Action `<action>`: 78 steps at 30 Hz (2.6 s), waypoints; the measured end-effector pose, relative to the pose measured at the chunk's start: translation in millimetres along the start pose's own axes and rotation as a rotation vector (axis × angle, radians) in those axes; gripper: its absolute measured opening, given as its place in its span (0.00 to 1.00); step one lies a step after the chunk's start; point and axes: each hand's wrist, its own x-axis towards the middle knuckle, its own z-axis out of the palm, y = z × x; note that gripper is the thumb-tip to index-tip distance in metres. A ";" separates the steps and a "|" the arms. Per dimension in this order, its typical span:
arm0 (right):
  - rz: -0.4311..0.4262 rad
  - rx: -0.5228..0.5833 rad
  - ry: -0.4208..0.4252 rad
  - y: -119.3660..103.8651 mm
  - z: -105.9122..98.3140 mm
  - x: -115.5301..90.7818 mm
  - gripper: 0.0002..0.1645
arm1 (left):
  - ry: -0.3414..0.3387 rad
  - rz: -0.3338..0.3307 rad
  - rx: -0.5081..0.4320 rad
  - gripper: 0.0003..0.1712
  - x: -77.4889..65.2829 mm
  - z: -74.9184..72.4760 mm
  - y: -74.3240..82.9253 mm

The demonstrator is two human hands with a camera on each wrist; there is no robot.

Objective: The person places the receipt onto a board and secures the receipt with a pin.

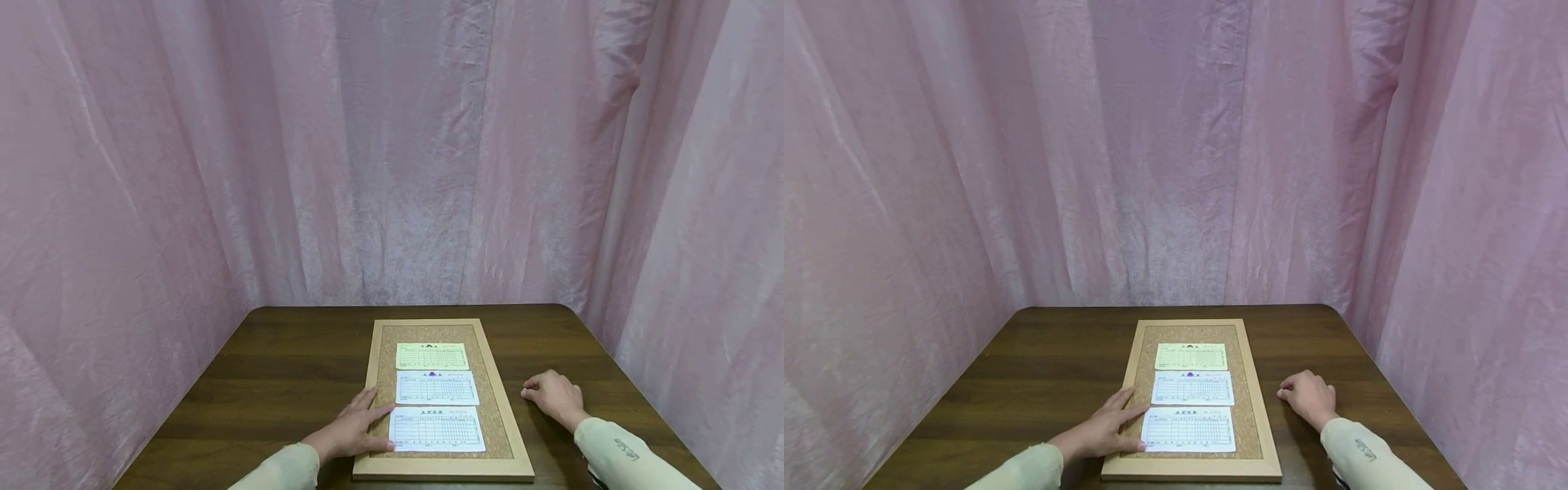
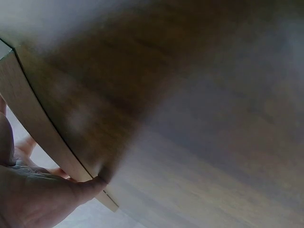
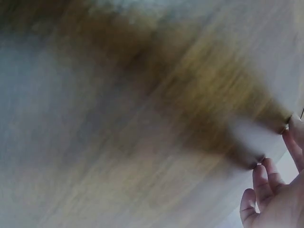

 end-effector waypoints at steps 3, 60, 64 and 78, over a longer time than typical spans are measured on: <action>-0.001 0.003 -0.004 -0.1 -0.8 0.5 0.09 | 0.002 0.002 0.001 0.45 -0.1 -0.5 0.3; 0.209 0.529 0.190 -25.1 -4.2 10.5 0.18 | -0.008 0.013 0.023 0.45 -2.1 -4.8 3.0; 0.215 0.571 0.195 -29.2 -4.2 11.3 0.17 | -0.005 0.017 0.025 0.45 -0.7 -4.7 2.1; 0.241 0.677 0.169 -30.3 -7.3 9.0 0.18 | -0.015 0.001 -0.003 0.45 -0.1 -3.9 1.3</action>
